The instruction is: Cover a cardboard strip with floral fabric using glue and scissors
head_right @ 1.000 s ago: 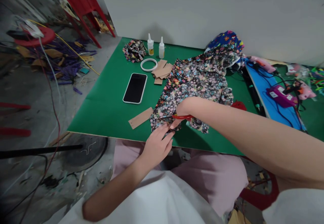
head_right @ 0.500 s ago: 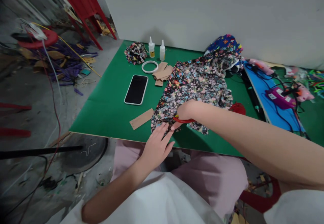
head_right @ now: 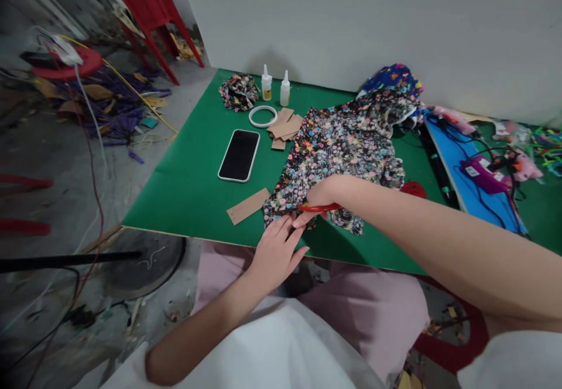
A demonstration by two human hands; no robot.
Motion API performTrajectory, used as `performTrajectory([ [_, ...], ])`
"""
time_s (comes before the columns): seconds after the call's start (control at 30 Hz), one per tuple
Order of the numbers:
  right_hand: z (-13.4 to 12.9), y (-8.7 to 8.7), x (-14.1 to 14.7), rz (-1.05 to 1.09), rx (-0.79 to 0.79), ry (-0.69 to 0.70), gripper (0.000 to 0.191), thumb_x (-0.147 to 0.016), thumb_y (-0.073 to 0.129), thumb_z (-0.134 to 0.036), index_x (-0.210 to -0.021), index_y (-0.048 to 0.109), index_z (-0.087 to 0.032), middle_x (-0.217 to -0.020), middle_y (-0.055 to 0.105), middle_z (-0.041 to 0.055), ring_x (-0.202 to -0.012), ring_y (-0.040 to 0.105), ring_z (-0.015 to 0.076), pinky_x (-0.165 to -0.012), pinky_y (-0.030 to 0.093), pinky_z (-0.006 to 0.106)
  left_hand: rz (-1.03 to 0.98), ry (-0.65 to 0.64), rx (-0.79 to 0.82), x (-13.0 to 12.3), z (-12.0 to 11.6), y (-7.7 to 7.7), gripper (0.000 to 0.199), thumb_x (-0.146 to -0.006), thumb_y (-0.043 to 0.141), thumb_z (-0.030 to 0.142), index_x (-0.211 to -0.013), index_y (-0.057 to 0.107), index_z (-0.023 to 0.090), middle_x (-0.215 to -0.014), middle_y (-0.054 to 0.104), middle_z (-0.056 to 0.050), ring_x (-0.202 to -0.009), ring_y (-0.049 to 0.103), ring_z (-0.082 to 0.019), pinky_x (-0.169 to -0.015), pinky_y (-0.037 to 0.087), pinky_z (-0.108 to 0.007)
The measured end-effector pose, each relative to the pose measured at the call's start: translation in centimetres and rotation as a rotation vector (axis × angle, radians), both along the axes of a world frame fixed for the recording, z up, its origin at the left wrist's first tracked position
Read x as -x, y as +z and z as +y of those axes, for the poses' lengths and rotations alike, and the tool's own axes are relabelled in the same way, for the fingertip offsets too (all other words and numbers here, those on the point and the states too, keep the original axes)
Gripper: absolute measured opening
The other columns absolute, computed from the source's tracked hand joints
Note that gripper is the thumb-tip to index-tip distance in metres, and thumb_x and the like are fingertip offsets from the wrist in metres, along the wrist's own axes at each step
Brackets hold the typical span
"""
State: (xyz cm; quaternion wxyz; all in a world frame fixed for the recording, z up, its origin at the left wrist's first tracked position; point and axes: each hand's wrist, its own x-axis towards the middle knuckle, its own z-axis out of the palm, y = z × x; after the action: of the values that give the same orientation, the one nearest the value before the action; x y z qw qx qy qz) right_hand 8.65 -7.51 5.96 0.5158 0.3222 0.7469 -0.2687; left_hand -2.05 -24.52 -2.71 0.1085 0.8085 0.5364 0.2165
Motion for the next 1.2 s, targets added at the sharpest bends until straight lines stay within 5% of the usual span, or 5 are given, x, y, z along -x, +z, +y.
performTrajectory([
  [0.37,0.2,-0.9,-0.1,0.042,0.027,0.006,0.073,-0.058,0.035,-0.083,-0.055,0.066,-0.017,-0.064,0.061,0.0079,-0.067,0.057,0.0236,-0.067,0.040,0.037,-0.002,0.013,-0.011,0.0,0.0,-0.2,0.041,-0.085,0.045,0.037,-0.120,0.048,0.016,-0.124,0.048,-0.013,-0.121,0.038,-0.027,-0.101,0.031,-0.043],
  [0.7,-0.9,0.6,0.6,-0.025,0.042,-0.083,0.079,-0.063,0.029,-0.082,-0.052,0.066,-0.013,-0.053,0.056,0.0082,-0.049,0.052,0.0180,-0.063,0.041,0.037,-0.003,0.011,-0.011,-0.1,0.0,-0.1,0.040,-0.084,0.046,0.035,-0.119,0.048,0.016,-0.122,0.050,-0.013,-0.121,0.039,-0.027,-0.100,0.032,-0.043],
  [1.2,-1.0,-0.3,0.9,0.054,0.053,-0.034,0.077,-0.060,0.030,-0.083,-0.062,0.068,-0.016,-0.067,0.062,0.0076,-0.059,0.056,0.0192,-0.067,0.041,0.036,0.005,0.000,-0.015,0.0,0.0,-0.1,0.042,-0.084,0.046,0.031,-0.124,0.045,0.017,-0.117,0.052,-0.012,-0.116,0.043,-0.026,-0.098,0.035,-0.043],
])
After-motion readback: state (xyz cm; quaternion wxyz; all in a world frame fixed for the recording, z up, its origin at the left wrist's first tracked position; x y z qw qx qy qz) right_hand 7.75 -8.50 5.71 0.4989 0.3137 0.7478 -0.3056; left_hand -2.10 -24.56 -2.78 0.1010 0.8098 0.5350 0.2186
